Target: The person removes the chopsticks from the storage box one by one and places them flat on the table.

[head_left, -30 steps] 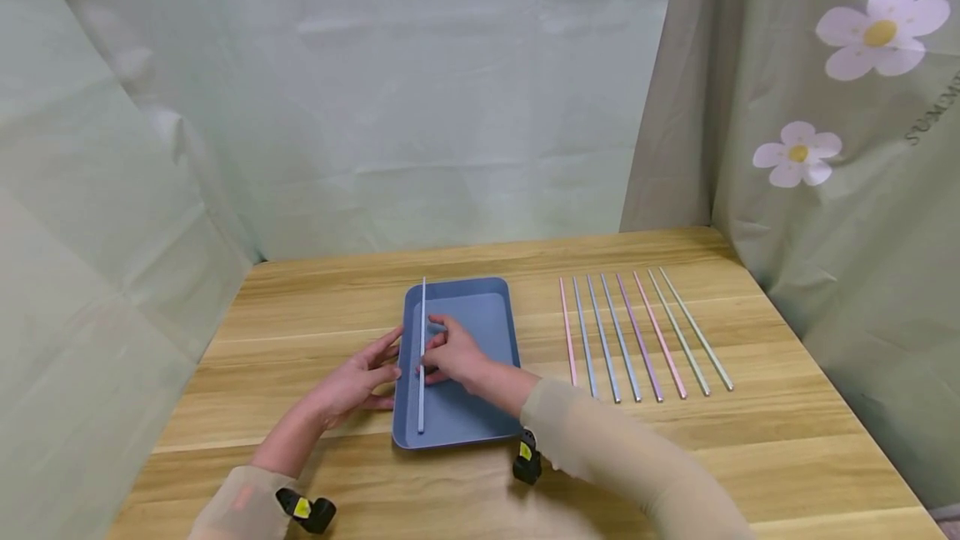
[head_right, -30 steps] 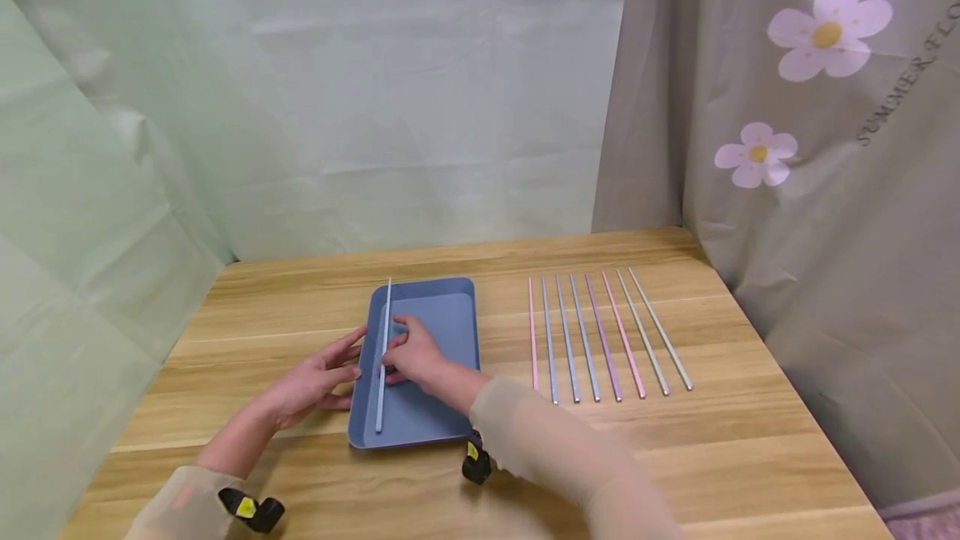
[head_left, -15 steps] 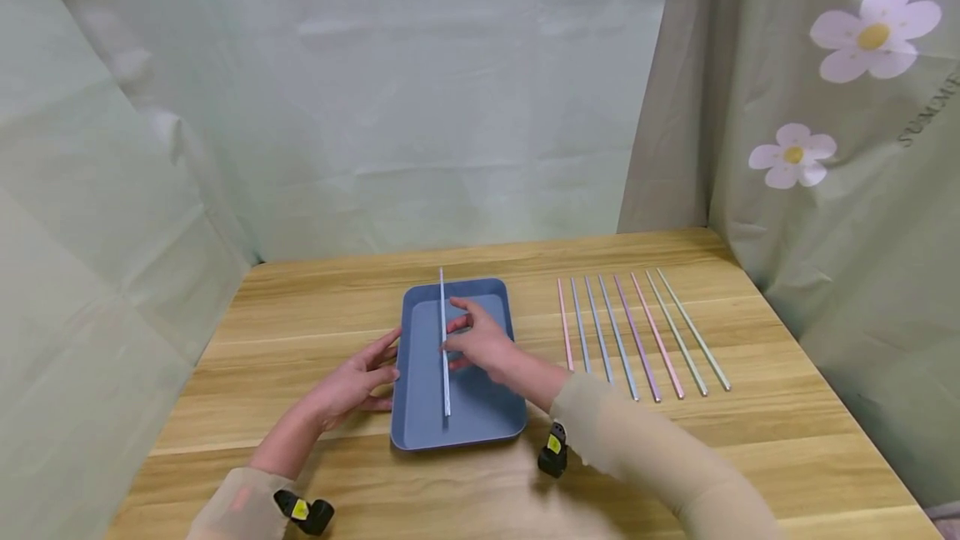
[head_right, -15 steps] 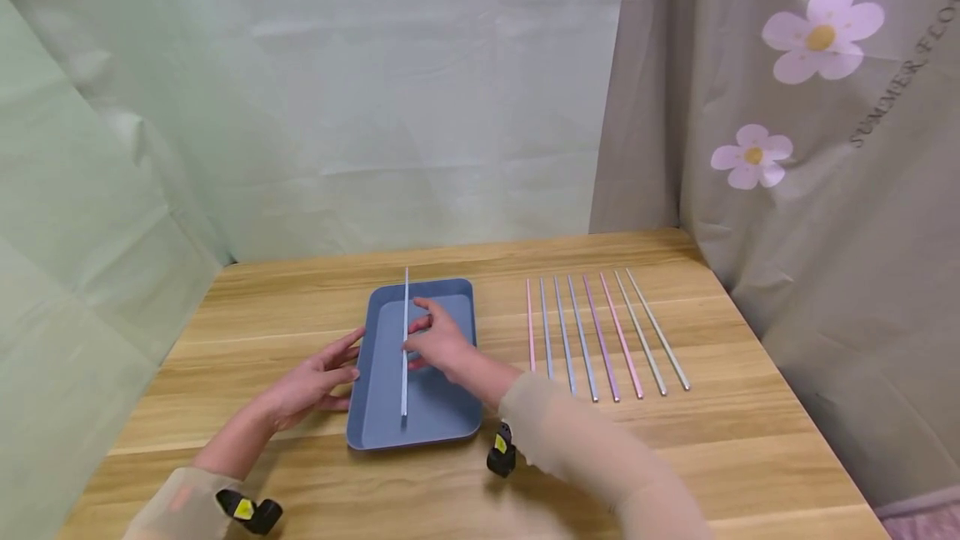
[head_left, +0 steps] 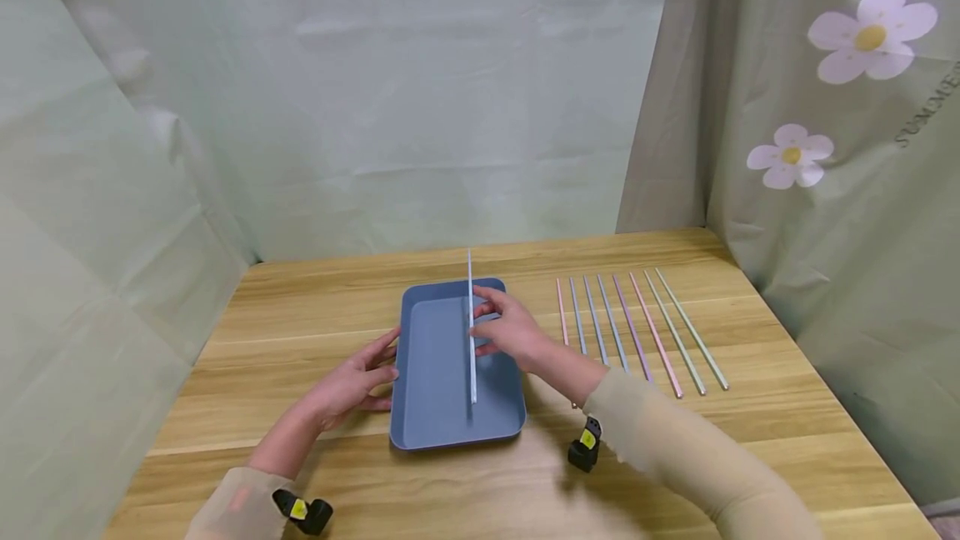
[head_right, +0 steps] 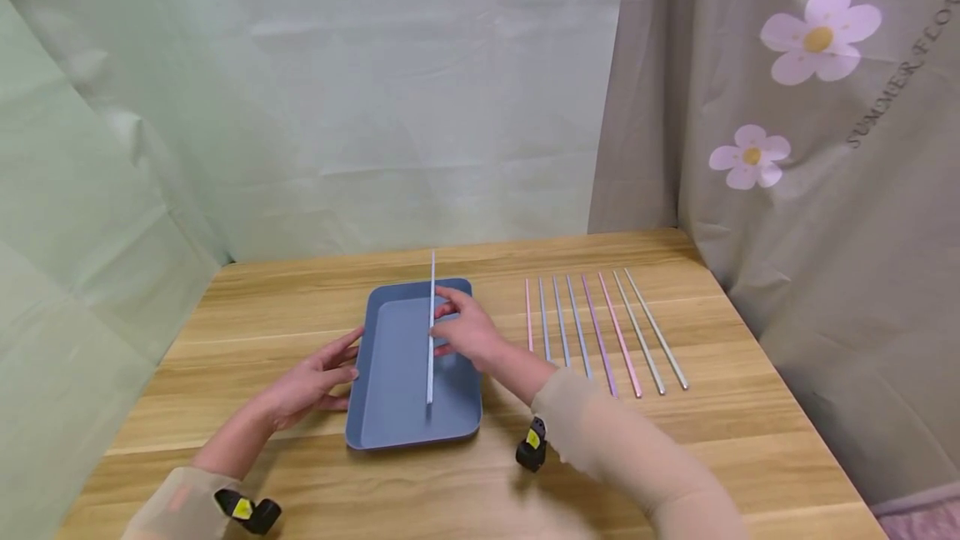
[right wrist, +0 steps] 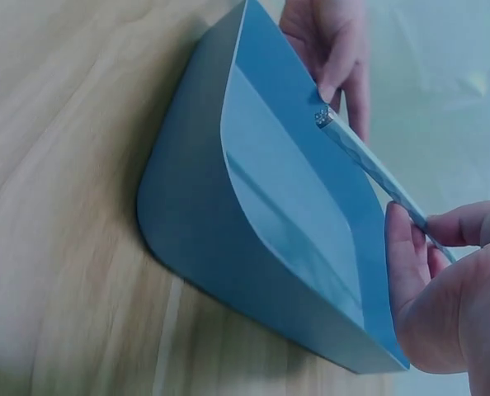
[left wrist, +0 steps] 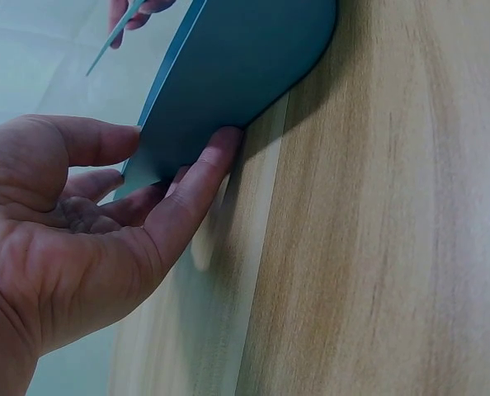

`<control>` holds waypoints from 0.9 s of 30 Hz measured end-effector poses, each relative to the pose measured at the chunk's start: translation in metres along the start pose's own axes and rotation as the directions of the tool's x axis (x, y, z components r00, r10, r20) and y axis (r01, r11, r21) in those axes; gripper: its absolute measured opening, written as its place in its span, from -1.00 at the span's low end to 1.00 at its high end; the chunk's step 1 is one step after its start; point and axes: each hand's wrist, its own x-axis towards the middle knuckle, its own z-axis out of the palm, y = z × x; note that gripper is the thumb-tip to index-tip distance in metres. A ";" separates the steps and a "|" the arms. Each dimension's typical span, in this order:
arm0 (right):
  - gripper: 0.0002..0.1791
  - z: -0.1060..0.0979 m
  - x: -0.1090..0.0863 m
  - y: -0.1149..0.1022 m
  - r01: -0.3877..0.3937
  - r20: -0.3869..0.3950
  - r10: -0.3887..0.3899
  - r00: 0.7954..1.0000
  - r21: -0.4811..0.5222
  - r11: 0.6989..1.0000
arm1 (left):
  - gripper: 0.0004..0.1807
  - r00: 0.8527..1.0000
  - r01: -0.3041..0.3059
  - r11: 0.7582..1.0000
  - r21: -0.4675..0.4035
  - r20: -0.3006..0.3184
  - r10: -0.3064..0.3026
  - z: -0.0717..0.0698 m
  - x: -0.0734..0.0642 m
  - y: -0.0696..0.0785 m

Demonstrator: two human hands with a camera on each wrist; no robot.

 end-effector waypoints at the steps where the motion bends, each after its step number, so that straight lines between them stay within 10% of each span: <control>1: -0.19 -0.003 0.000 0.000 0.001 -0.002 -0.001 1.000 0.001 1.000 | -0.18 1.000 0.004 1.000 0.000 -0.003 -0.004 0.000 0.000 0.000; 27: -0.18 -0.142 -0.047 -0.019 -0.027 -0.037 0.021 0.999 -0.171 0.985 | -0.17 1.000 0.012 1.000 -0.005 -0.013 -0.013 0.000 0.001 -0.003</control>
